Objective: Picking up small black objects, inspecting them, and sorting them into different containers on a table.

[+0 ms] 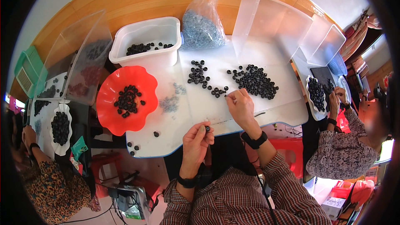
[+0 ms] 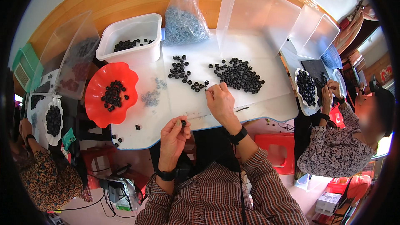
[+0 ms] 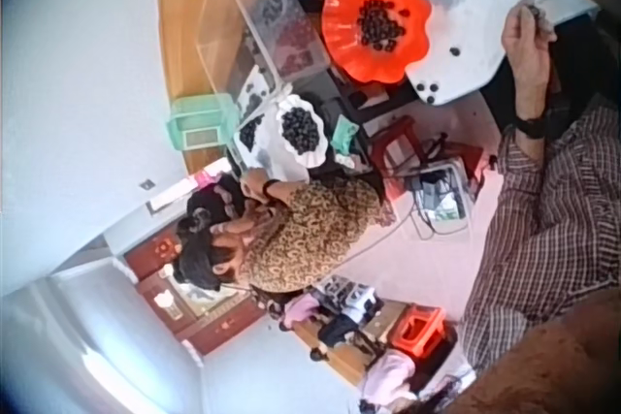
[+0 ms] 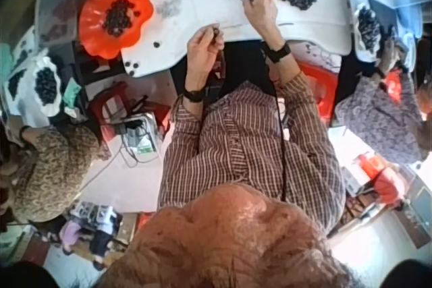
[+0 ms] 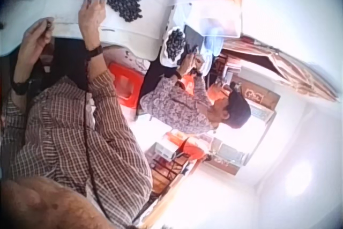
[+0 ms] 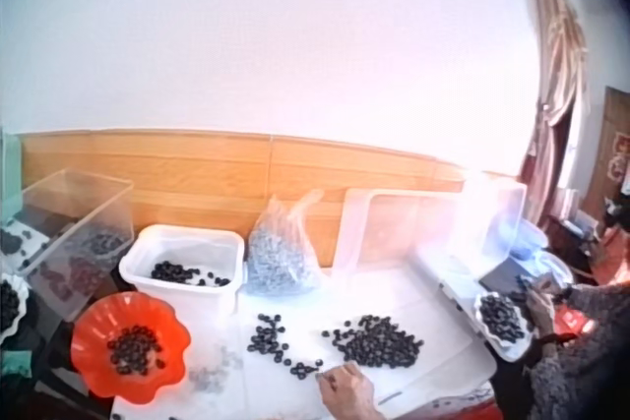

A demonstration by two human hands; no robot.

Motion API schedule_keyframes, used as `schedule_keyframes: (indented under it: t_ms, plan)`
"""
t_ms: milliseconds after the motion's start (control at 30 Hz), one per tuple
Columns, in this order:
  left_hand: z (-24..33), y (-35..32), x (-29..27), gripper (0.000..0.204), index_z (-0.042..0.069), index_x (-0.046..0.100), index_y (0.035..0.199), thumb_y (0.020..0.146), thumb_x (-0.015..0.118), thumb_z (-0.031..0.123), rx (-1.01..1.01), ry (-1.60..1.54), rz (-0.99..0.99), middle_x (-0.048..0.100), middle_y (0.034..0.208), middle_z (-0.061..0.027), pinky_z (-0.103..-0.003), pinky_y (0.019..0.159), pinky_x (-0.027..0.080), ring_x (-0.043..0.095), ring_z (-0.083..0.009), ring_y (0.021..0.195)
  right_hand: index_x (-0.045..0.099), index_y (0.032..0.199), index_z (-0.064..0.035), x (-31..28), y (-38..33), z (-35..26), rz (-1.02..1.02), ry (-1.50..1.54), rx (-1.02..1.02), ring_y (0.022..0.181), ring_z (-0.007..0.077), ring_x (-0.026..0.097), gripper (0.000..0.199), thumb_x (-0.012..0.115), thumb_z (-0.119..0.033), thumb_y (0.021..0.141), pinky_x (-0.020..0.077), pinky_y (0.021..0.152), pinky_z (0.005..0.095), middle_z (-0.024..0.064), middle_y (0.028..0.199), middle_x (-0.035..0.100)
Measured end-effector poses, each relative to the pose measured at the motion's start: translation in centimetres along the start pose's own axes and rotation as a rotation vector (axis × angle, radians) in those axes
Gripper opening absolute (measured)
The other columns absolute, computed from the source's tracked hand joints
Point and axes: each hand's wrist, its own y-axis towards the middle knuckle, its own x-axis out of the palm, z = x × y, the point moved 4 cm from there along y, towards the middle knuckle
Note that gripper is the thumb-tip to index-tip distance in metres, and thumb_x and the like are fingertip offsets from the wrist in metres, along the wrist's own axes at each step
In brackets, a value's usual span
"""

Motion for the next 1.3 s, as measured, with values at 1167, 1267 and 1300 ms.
schedule_keyframes:
  t_ms: [1167, 1267, 1300]
  plan:
    - [-0.1, 0.0, -0.2, 0.024, -0.004, 0.061, 0.114, 0.100, 0.053, 0.014, 0.008, 0.013, -0.006, 0.066, 0.093, -0.0101, -0.025, 0.064, 0.051, 0.060, -0.0130, 0.071, 0.063, 0.108, -0.0009, -2.2, -2.2, -1.5, -0.122, 0.309, -0.034, 0.061, 0.0158, 0.059, 0.020, 0.062, -0.003, 0.089, 0.0483, 0.057, 0.0275, 0.0082, 0.087, 0.061]
    - [-0.1, 0.0, -0.2, 0.025, -0.005, 0.061, 0.115, 0.100, 0.053, 0.014, 0.007, 0.005, -0.006, 0.067, 0.094, -0.0107, -0.025, 0.064, 0.052, 0.061, -0.0134, 0.072, 0.064, 0.110, 0.0001, -2.7, -2.9, -2.0, -0.290, 0.705, 0.243, 0.065, 0.0093, 0.059, 0.019, 0.060, -0.006, 0.093, 0.0466, 0.057, 0.0226, 0.0061, 0.090, 0.065]
    - [-0.2, 0.0, -0.1, 0.025, -0.005, 0.060, 0.115, 0.100, 0.053, 0.014, 0.000, 0.007, -0.001, 0.067, 0.093, -0.0107, -0.025, 0.064, 0.052, 0.061, -0.0134, 0.071, 0.065, 0.109, 0.0001, -2.6, -3.3, -2.0, -0.368, 0.858, 0.383, 0.068, 0.0069, 0.060, 0.018, 0.060, -0.009, 0.095, 0.0458, 0.057, 0.0207, 0.0056, 0.092, 0.067]
